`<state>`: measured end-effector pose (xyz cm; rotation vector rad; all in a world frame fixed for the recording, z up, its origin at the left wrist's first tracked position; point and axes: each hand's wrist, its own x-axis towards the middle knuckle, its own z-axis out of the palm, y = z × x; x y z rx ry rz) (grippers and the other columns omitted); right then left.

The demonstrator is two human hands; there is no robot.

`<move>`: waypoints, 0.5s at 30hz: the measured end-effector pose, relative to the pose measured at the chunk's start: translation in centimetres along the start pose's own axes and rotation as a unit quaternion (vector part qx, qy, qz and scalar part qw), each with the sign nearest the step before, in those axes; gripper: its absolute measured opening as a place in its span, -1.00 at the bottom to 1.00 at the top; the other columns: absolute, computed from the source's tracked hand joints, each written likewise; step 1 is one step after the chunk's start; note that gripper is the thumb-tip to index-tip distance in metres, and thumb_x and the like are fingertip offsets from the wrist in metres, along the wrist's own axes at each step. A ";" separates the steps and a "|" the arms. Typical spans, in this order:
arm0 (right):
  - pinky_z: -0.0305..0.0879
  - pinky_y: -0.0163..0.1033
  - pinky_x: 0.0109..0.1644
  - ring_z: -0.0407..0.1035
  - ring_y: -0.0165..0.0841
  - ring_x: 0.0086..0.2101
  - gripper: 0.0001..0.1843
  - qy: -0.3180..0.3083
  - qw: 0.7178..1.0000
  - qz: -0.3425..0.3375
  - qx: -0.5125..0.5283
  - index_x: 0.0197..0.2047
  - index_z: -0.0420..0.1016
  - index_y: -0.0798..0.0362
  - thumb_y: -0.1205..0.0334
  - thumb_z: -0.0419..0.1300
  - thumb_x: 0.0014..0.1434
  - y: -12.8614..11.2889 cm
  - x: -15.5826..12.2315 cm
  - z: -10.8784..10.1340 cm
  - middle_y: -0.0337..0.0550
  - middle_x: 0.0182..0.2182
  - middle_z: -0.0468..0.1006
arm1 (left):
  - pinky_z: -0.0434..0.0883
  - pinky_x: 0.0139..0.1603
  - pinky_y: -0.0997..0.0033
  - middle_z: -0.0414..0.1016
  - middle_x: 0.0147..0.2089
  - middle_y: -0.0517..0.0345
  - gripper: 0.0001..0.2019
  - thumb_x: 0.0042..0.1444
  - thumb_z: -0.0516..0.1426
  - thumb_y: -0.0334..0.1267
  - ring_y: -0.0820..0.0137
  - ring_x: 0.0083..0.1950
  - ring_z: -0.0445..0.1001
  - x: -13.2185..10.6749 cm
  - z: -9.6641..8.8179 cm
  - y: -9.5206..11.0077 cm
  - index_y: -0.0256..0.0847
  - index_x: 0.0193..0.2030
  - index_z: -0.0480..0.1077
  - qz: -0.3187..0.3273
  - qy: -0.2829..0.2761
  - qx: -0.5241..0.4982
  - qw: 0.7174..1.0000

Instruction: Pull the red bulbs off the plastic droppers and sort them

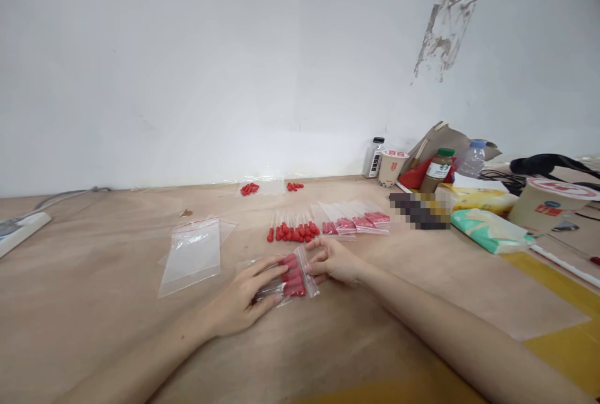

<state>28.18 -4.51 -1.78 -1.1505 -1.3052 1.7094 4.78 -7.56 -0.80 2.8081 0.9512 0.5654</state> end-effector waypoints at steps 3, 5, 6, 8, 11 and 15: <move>0.38 -0.28 -0.46 0.39 -0.42 -0.59 -0.34 0.034 0.999 0.011 0.027 -0.22 0.11 0.06 0.39 0.39 -0.36 0.2 -0.3 0.6 -0.39 -0.62 0.44 | 0.35 0.11 0.21 0.27 0.20 -0.02 -0.62 0.19 0.01 -0.27 0.29 0.16 0.31 0.2 0.5 0.2 -0.13 0.17 0.21 0.002 0.020 -0.031 0.999; 0.37 -0.29 -0.49 0.38 -0.43 -0.61 -0.31 0.048 0.998 0.009 0.048 -0.24 0.06 0.04 0.38 0.40 -0.40 0.4 -0.3 1.1 -0.40 -0.64 0.45 | 0.38 0.06 0.28 0.35 0.12 0.03 -0.67 0.21 0.00 -0.28 0.33 0.08 0.37 0.4 0.6 0.1 -0.11 0.12 0.26 -0.022 0.042 -0.046 0.998; 0.36 -0.30 -0.51 0.37 -0.43 -0.62 -0.29 0.051 0.997 0.006 0.057 -0.26 0.04 0.03 0.37 0.41 -0.43 0.5 -0.3 1.5 -0.41 -0.65 0.45 | 0.39 0.04 0.31 0.38 0.09 0.06 -0.68 0.22 -0.02 -0.29 0.36 0.05 0.39 0.5 0.6 0.0 -0.11 0.11 0.27 -0.031 0.052 -0.052 0.997; 0.34 -0.32 -0.53 0.34 -0.46 -0.65 -0.24 0.046 0.997 -0.001 0.065 -0.28 0.00 0.01 0.33 0.43 -0.48 0.6 -0.4 2.2 -0.42 -0.67 0.45 | 0.38 0.02 0.36 0.39 0.06 0.09 -0.69 0.24 -0.04 -0.31 0.39 0.02 0.40 0.7 0.6 -0.1 -0.10 0.10 0.28 -0.033 0.064 -0.057 0.996; 0.25 -0.39 -0.59 0.26 -0.51 -0.71 -0.20 0.022 0.998 -0.021 0.050 -0.31 -0.06 -0.01 0.24 0.45 -0.51 0.9 -0.3 3.2 -0.45 -0.72 0.43 | 0.37 0.01 0.39 0.37 0.06 0.07 -0.67 0.25 -0.07 -0.37 0.41 0.02 0.39 0.8 0.8 -0.3 -0.09 0.12 0.26 -0.001 0.068 -0.041 0.997; 0.16 -0.43 -0.63 0.21 -0.54 -0.74 -0.20 -0.003 0.998 -0.055 0.032 -0.35 -0.11 -0.03 0.17 0.45 -0.48 1.6 0.0 3.6 -0.52 -0.74 0.38 | 0.37 0.00 0.41 0.31 0.10 0.07 -0.59 0.23 -0.10 -0.45 0.40 0.05 0.37 0.7 1.3 -0.8 -0.01 0.16 0.23 0.055 0.060 0.020 0.996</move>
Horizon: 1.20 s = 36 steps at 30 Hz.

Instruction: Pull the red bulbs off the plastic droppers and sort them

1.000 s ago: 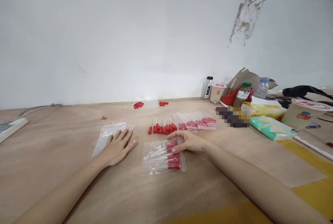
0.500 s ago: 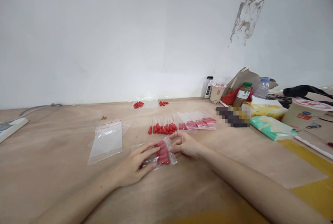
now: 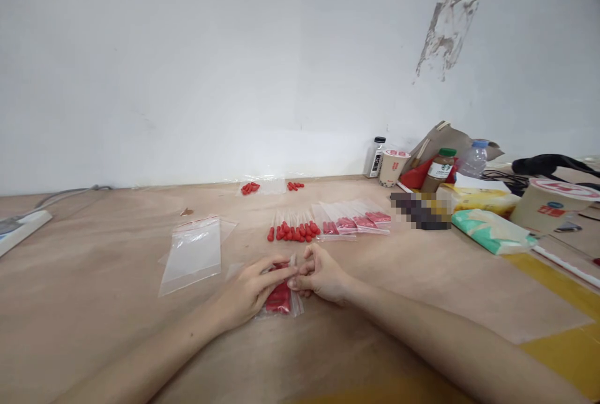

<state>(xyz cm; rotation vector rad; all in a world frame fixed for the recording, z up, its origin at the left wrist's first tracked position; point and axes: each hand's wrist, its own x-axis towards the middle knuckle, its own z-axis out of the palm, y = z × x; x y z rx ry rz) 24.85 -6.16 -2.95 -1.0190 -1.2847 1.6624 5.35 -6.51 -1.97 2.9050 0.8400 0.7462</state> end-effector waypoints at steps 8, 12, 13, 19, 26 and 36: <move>0.21 -0.43 -0.61 0.25 -0.53 -0.72 -0.21 -0.048 0.999 -0.013 -0.018 -0.33 -0.10 -0.03 0.11 0.44 -0.44 0.1 0.0 -0.3 -0.52 -0.74 0.39 | 0.41 -0.18 0.48 0.41 0.00 0.10 -0.71 0.24 -0.07 -0.35 0.43 -0.14 0.46 0.5 0.1 0.0 -0.04 -0.01 0.37 0.035 0.014 0.072 0.997; 0.29 -0.37 -0.55 0.31 -0.50 -0.69 -0.27 -0.065 0.997 0.024 -0.018 -0.31 -0.09 -0.02 0.15 0.41 -0.36 -0.4 -0.3 -0.4 -0.41 -0.67 0.48 | 0.41 -0.25 0.51 0.48 -0.12 0.10 -0.73 0.25 -0.10 -0.34 0.44 -0.22 0.49 0.7 -0.1 0.3 -0.16 -0.15 0.42 0.052 0.049 0.086 0.994; 0.29 -0.37 -0.55 0.32 -0.49 -0.69 -0.30 -0.064 0.997 0.028 -0.021 -0.31 -0.08 -0.02 0.18 0.39 -0.34 -0.4 -0.4 -0.4 -0.40 -0.67 0.48 | 0.41 -0.25 0.51 0.49 -0.13 0.09 -0.74 0.25 -0.09 -0.34 0.44 -0.22 0.49 0.7 -0.2 0.3 -0.17 -0.15 0.42 0.055 0.052 0.088 0.993; 0.29 -0.37 -0.55 0.30 -0.50 -0.68 -0.45 -0.073 0.996 0.014 -0.051 -0.31 -0.01 -0.01 0.26 0.31 -0.25 0.0 -0.2 -0.7 -0.46 -0.67 0.43 | 0.41 -0.28 0.49 0.53 -0.18 0.13 -0.76 0.25 -0.07 -0.34 0.45 -0.27 0.50 0.8 -0.5 0.4 -0.17 -0.19 0.43 0.098 0.065 0.120 0.986; 0.22 -0.41 -0.41 0.31 -0.51 -0.47 -0.84 -0.096 0.884 -0.295 -0.349 -0.30 0.39 0.05 0.42 0.13 -0.01 -0.3 -1.6 -1.7 -0.29 -0.47 0.44 | 0.39 -0.39 0.50 0.55 -0.23 0.15 -0.79 0.23 -0.05 -0.36 0.45 -0.32 0.51 0.5 0.1 -0.2 -0.21 -0.26 0.41 0.138 0.089 0.164 0.973; 0.14 -0.37 -0.35 0.27 -0.42 -0.30 -0.84 -0.066 0.573 -0.501 -0.645 -0.36 0.41 0.01 0.30 0.01 0.17 -0.8 -1.8 -2.0 -0.18 -0.31 0.43 | 0.36 -0.41 0.53 0.54 -0.20 0.12 -0.75 0.26 -0.10 -0.35 0.47 -0.33 0.50 0.8 0.0 0.1 -0.21 -0.20 0.41 0.127 0.072 0.155 0.977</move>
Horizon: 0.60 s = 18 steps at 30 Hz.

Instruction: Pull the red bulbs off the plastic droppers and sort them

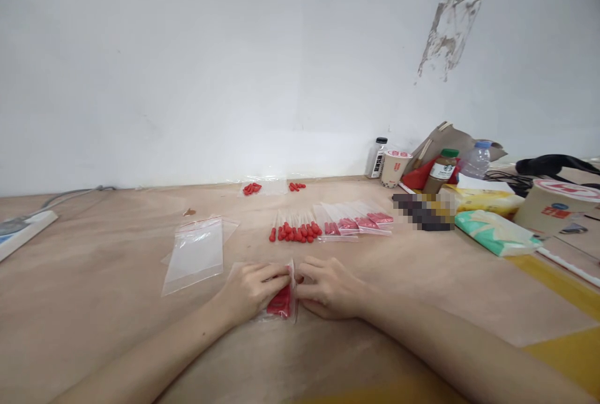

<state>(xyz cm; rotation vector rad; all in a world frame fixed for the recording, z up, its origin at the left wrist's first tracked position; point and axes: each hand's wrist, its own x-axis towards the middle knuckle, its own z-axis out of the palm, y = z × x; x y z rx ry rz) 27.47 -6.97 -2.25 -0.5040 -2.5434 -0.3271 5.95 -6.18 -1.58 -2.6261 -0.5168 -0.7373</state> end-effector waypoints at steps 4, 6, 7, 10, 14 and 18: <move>0.13 -0.34 -0.36 0.24 -0.41 -0.32 -0.85 -0.014 0.999 -0.027 -0.038 -0.39 0.37 0.03 0.27 0.01 0.17 0.1 0.3 -0.4 -0.18 -0.30 0.43 | 0.38 -0.39 0.53 0.53 -0.19 0.10 -0.75 0.25 -0.10 -0.37 0.45 -0.30 0.50 0.0 0.1 0.1 -0.22 -0.21 0.41 0.000 -0.003 0.000 1.000; 0.12 -0.34 -0.37 0.23 -0.40 -0.32 -0.87 -0.018 0.998 -0.034 -0.044 -0.38 0.36 0.03 0.27 0.02 0.16 0.2 0.4 -0.5 -0.19 -0.29 0.43 | 0.38 -0.38 0.53 0.53 -0.18 0.10 -0.75 0.24 -0.09 -0.38 0.46 -0.29 0.50 0.0 0.1 0.1 -0.22 -0.20 0.41 -0.002 -0.003 -0.006 1.000; 0.11 -0.34 -0.38 0.23 -0.41 -0.32 -0.86 -0.017 0.998 -0.039 -0.047 -0.39 0.36 0.03 0.27 0.02 0.16 0.3 0.4 -0.5 -0.19 -0.30 0.43 | 0.38 -0.37 0.53 0.53 -0.19 0.11 -0.76 0.24 -0.08 -0.38 0.46 -0.30 0.50 0.0 0.1 0.1 -0.22 -0.20 0.41 -0.005 -0.005 -0.009 1.000; 0.09 -0.35 -0.38 0.23 -0.43 -0.34 -0.78 -0.002 0.996 -0.064 -0.069 -0.43 0.35 0.03 0.32 -0.02 0.23 0.5 0.2 -0.1 -0.21 -0.34 0.42 | 0.40 -0.34 0.52 0.53 -0.19 0.10 -0.75 0.25 -0.09 -0.38 0.46 -0.29 0.50 0.2 0.0 0.1 -0.22 -0.21 0.41 -0.004 -0.007 -0.015 1.000; 0.09 -0.33 -0.38 0.22 -0.45 -0.37 -0.72 0.021 0.992 -0.081 -0.091 -0.44 0.36 0.07 0.37 -0.06 0.26 0.8 0.0 0.3 -0.21 -0.39 0.41 | 0.40 -0.21 0.46 0.51 -0.14 0.08 -0.75 0.26 -0.10 -0.37 0.41 -0.16 0.49 0.6 -0.2 0.1 -0.23 -0.20 0.40 0.010 -0.014 -0.020 1.000; 0.08 -0.32 -0.40 0.20 -0.44 -0.41 -0.70 0.024 0.991 -0.091 -0.090 -0.46 0.35 0.09 0.39 -0.07 0.26 0.8 0.0 0.3 -0.22 -0.46 0.40 | 0.37 -0.15 0.42 0.51 -0.17 0.12 -0.79 0.25 -0.06 -0.40 0.39 -0.12 0.46 0.9 -0.2 0.0 -0.24 -0.28 0.39 0.039 -0.024 -0.021 0.999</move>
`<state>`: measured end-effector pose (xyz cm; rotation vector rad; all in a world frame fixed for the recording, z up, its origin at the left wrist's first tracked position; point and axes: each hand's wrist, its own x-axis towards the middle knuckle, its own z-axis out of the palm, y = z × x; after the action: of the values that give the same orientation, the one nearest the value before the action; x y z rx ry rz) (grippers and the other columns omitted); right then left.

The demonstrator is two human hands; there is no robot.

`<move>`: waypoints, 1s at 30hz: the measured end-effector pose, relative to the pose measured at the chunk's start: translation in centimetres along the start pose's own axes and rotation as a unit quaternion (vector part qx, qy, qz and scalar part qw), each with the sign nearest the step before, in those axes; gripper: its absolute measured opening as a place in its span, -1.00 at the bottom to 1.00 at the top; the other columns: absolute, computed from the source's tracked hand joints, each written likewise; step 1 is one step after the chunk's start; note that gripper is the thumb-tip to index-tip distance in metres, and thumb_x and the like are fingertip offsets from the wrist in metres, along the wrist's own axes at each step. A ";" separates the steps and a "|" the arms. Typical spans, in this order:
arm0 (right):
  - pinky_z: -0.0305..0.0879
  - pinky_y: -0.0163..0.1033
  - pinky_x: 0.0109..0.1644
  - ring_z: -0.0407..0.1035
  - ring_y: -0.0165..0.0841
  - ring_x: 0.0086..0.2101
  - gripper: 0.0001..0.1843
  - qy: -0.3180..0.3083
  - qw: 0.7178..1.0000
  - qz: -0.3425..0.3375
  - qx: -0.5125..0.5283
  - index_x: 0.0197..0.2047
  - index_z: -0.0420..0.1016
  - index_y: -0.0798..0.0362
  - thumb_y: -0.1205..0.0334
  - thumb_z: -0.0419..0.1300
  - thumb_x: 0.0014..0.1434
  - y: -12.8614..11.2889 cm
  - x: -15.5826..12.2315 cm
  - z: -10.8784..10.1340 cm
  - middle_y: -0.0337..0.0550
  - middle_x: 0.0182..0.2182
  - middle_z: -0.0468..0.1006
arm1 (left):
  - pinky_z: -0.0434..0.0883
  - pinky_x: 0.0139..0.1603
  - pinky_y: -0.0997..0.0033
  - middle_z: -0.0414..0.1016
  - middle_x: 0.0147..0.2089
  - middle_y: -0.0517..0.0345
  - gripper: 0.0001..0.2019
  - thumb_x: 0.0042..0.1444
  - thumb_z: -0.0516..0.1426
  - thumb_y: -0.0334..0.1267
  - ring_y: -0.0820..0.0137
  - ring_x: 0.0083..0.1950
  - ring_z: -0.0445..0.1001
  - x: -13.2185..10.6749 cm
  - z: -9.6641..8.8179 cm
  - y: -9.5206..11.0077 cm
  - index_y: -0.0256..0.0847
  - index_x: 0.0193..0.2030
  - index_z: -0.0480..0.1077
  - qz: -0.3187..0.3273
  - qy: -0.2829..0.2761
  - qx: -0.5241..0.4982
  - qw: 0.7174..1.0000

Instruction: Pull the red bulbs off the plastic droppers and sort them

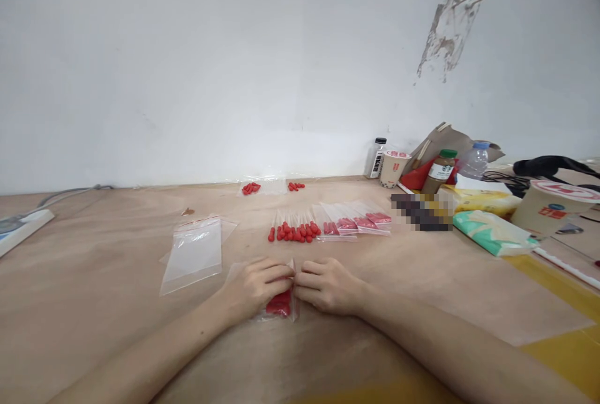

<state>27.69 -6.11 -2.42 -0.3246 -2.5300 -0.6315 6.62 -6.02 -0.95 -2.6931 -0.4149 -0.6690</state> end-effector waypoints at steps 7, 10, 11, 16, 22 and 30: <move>0.22 -0.31 -0.28 0.26 -0.42 -0.32 -0.68 -0.062 0.996 0.002 0.065 -0.40 0.38 0.05 0.38 -0.12 0.28 0.1 0.2 0.4 -0.16 -0.37 0.43 | 0.33 -0.02 0.39 0.51 -0.29 0.13 -0.74 0.27 -0.10 -0.42 0.40 -0.04 0.42 0.4 0.0 -0.2 -0.25 -0.36 0.34 0.035 -0.029 -0.027 0.999; 0.25 -0.31 -0.24 0.28 -0.41 -0.26 -0.69 -0.066 0.995 0.007 0.075 -0.36 0.40 0.03 0.39 -0.12 0.27 0.3 0.1 0.2 -0.16 -0.34 0.44 | 0.36 -0.04 0.40 0.51 -0.23 0.10 -0.72 0.29 -0.15 -0.39 0.41 -0.05 0.43 0.4 -0.6 -0.3 -0.25 -0.30 0.36 0.024 -0.036 -0.025 0.999; 0.25 -0.30 -0.24 0.28 -0.40 -0.25 -0.70 -0.067 0.995 0.008 0.077 -0.35 0.40 0.02 0.39 -0.12 0.26 0.3 0.0 0.0 -0.16 -0.34 0.44 | 0.37 -0.06 0.41 0.51 -0.21 0.09 -0.71 0.29 -0.16 -0.38 0.41 -0.06 0.44 0.4 -0.8 -0.4 -0.25 -0.29 0.36 0.019 -0.042 -0.024 0.999; 0.24 -0.29 -0.22 0.28 -0.37 -0.25 -0.82 -0.085 0.986 0.059 0.129 -0.31 0.41 0.05 0.41 0.00 0.14 0.7 -0.6 -1.1 -0.18 -0.34 0.50 | 0.38 -0.03 0.43 0.47 -0.04 0.06 -0.70 0.29 -0.20 -0.41 0.42 -0.03 0.44 -0.4 -1.8 -1.3 -0.25 -0.10 0.34 -0.015 -0.036 -0.011 0.999; 0.27 -0.30 -0.22 0.35 -0.39 -0.32 -0.75 -0.064 0.915 0.243 0.316 -0.26 0.48 0.05 0.45 0.08 -0.01 0.6 -0.7 -1.3 -0.22 -0.40 0.53 | 0.40 -0.13 0.47 0.47 -0.06 0.08 -0.69 0.27 -0.18 -0.42 0.43 -0.11 0.48 -1.3 -1.0 -1.3 -0.17 -0.04 0.31 -0.074 -0.055 -0.063 0.994; 0.29 -0.34 -0.22 0.42 -0.42 -0.36 -0.70 -0.026 0.853 0.330 0.404 -0.16 0.54 0.00 0.41 0.13 0.03 -0.1 0.0 -0.6 -0.23 -0.34 0.59 | 0.39 -0.03 0.38 0.39 0.07 0.02 -0.49 0.10 0.09 -0.21 0.30 0.02 0.41 -0.8 -3.7 1.0 -0.14 0.19 0.09 -0.186 -0.122 -0.182 0.958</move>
<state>27.93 -6.49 -1.98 -0.8235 -2.2504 0.6965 4.84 -8.49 1.50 -3.0943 -0.9672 -0.5530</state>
